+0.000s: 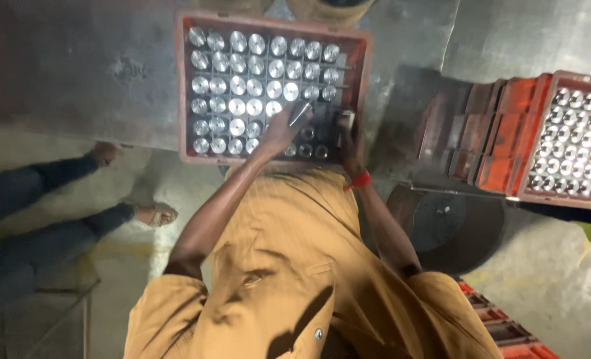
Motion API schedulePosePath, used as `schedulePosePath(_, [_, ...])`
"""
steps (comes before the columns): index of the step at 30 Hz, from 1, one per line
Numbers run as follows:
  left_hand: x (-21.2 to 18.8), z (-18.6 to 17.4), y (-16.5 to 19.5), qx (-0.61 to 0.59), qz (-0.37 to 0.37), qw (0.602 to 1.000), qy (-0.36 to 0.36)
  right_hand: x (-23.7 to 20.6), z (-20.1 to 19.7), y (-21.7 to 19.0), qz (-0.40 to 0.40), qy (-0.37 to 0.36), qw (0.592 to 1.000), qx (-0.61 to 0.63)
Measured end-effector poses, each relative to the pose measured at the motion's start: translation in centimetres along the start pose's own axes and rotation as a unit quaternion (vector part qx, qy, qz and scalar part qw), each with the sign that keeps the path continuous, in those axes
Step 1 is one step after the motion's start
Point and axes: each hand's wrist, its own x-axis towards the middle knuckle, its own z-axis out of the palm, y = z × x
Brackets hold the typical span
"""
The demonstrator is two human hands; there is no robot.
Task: The person fills small metal cups in a red plastic tray with a dark granular substance from a nearby bucket. They use both hands to scoop and distribute the material, then smooth the surface with a cylindrical metal tool. The person occasionally wipes the tray surface with a cloth.
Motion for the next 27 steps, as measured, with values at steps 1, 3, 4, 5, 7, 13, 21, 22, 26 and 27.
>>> schedulePosePath(1, [-0.9,0.2,-0.1,0.049,-0.037,0.998,-0.031,-0.5,0.4,0.2,-0.076,0.002,0.985,-0.153])
schedulePosePath(3, [-2.1,0.8,-0.6,0.149,0.141,0.978,0.044,-1.2,0.9,0.0,-0.226,0.000,0.870,-0.438])
schedulePosePath(4, [-2.4,1.1,-1.0,0.198,0.233,0.949,0.081,-1.5,1.0,-0.2,-0.244,-0.011,0.868,-0.432])
schedulePosePath(5, [-2.5,1.5,-1.4,0.174,0.278,0.940,0.100,-1.8,1.0,-0.5,-0.260,-0.021,0.866,-0.427])
schedulePosePath(7, [-2.6,2.1,-2.5,0.121,0.363,0.914,0.138,-2.2,0.9,-0.9,-0.270,-0.022,0.869,-0.415])
schedulePosePath(13, [-2.2,4.6,-5.8,0.205,0.242,0.939,0.130,-2.1,-0.2,1.1,-0.285,-0.054,0.827,-0.482])
schedulePosePath(21, [-0.7,3.5,-5.8,0.138,0.214,0.965,0.054,-0.4,-4.1,1.3,-0.053,-0.182,0.970,-0.152])
schedulePosePath(22, [-0.6,2.6,-5.9,0.179,0.254,0.949,0.046,-0.4,-5.3,0.5,-0.123,-0.131,0.937,-0.299])
schedulePosePath(26, [-0.5,1.6,-5.6,-0.168,0.179,0.966,0.085,-0.8,-7.5,-1.0,0.051,-0.016,0.992,0.118])
schedulePosePath(27, [-0.4,2.0,-5.4,-0.272,0.105,0.955,0.050,-1.0,-7.3,-0.8,-0.032,-0.012,0.999,-0.002])
